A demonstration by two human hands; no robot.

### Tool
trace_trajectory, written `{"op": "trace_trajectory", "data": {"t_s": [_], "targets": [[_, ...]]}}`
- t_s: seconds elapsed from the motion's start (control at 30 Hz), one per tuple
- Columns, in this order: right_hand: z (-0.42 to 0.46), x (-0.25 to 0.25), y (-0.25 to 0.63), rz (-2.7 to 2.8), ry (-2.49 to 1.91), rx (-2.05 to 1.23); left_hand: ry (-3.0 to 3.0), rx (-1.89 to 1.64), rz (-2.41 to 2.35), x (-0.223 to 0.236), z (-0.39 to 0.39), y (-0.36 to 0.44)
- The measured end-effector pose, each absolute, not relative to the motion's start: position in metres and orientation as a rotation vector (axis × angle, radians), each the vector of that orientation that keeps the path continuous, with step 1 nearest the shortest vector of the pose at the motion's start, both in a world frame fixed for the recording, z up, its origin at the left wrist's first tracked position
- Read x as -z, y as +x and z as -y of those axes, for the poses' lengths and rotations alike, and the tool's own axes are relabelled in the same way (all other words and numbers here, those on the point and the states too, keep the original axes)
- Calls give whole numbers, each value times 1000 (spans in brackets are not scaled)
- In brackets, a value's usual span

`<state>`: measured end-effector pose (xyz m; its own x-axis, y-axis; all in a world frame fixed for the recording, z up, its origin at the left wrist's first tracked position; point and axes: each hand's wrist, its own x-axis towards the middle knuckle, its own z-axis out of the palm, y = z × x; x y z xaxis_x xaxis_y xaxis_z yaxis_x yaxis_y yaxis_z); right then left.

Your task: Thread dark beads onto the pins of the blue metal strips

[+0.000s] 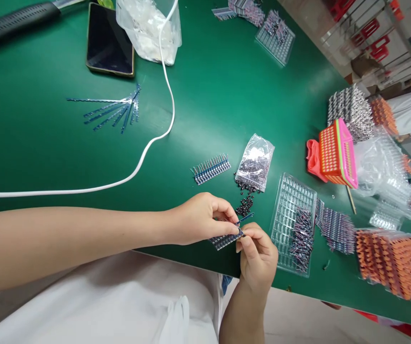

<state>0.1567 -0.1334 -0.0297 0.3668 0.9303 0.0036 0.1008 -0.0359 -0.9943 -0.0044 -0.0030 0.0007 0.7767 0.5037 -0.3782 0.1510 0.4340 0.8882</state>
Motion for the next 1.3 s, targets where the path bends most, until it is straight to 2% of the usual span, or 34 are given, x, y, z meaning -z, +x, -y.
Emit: {"op": "trace_trajectory", "data": {"t_s": [1.3], "targets": [[134,31,158,945,-1396,-923,1241,-241,-591,1,2,-6]]}}
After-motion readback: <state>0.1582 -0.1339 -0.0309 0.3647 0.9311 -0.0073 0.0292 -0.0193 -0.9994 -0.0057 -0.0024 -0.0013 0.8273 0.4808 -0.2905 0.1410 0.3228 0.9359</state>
